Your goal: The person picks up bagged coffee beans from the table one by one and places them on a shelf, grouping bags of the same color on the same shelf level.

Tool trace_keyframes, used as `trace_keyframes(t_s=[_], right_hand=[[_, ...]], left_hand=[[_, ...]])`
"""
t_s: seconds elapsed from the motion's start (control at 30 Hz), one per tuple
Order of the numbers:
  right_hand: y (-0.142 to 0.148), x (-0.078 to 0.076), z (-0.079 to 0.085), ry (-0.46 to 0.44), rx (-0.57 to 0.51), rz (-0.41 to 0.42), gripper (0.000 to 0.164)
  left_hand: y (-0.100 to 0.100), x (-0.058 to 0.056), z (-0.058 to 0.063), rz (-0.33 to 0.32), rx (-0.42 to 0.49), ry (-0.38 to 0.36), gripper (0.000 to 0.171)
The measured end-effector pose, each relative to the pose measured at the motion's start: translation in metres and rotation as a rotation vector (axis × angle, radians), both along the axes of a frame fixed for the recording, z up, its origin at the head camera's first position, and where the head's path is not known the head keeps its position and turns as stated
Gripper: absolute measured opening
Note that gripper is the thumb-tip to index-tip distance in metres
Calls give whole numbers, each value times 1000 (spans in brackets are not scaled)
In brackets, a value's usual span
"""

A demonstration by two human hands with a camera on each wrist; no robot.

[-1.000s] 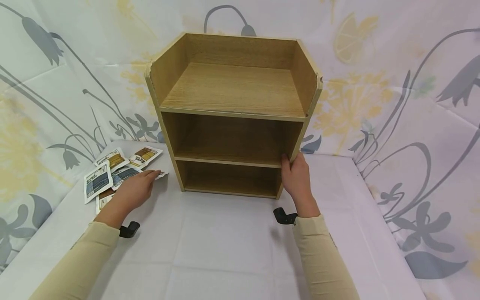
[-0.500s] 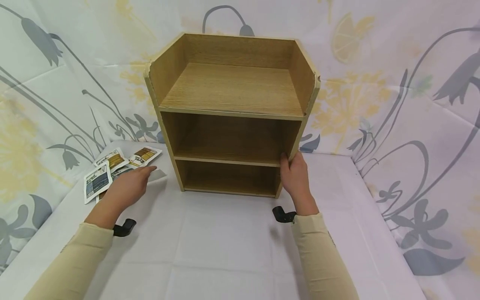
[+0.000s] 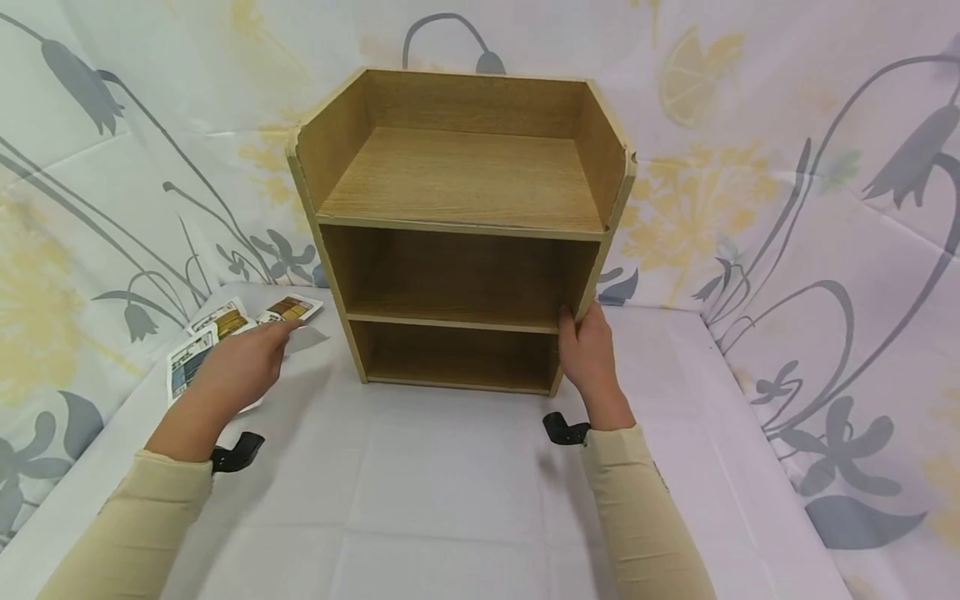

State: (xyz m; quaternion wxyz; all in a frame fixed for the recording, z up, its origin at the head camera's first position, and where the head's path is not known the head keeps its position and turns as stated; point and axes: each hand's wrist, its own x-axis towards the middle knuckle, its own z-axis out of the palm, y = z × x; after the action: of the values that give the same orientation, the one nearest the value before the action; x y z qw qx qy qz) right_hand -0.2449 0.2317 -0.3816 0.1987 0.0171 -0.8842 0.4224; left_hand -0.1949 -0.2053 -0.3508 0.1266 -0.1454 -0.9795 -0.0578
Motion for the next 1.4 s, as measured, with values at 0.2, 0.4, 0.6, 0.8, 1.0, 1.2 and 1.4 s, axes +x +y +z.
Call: trace_keyframes(t_s=[0.2,0.4,0.6,0.8,1.0,1.2,1.4], right_hand=[[0,0,1,-12,-8,-9,50],[-1,2,2,-16,-7,-4,50],[-2,2,2,-17,-6,3,52],[-2,2,1,-23,-11,4,53],[-1,2,1,-28,-14,1,53],[-1,2,1,-19,-12,3,51],[-1,2,0,-12,-7,1,50]], left_hand=[[-1,5,13,7,33,10,33],[1,10,26,-12,62,82,33],[2,16,39,-20,68,160,36],[3,21,48,-30,104,243,33],[7,24,58,-76,137,382,31],[11,29,67,-102,139,426,32],[16,34,80,-143,138,513,32]])
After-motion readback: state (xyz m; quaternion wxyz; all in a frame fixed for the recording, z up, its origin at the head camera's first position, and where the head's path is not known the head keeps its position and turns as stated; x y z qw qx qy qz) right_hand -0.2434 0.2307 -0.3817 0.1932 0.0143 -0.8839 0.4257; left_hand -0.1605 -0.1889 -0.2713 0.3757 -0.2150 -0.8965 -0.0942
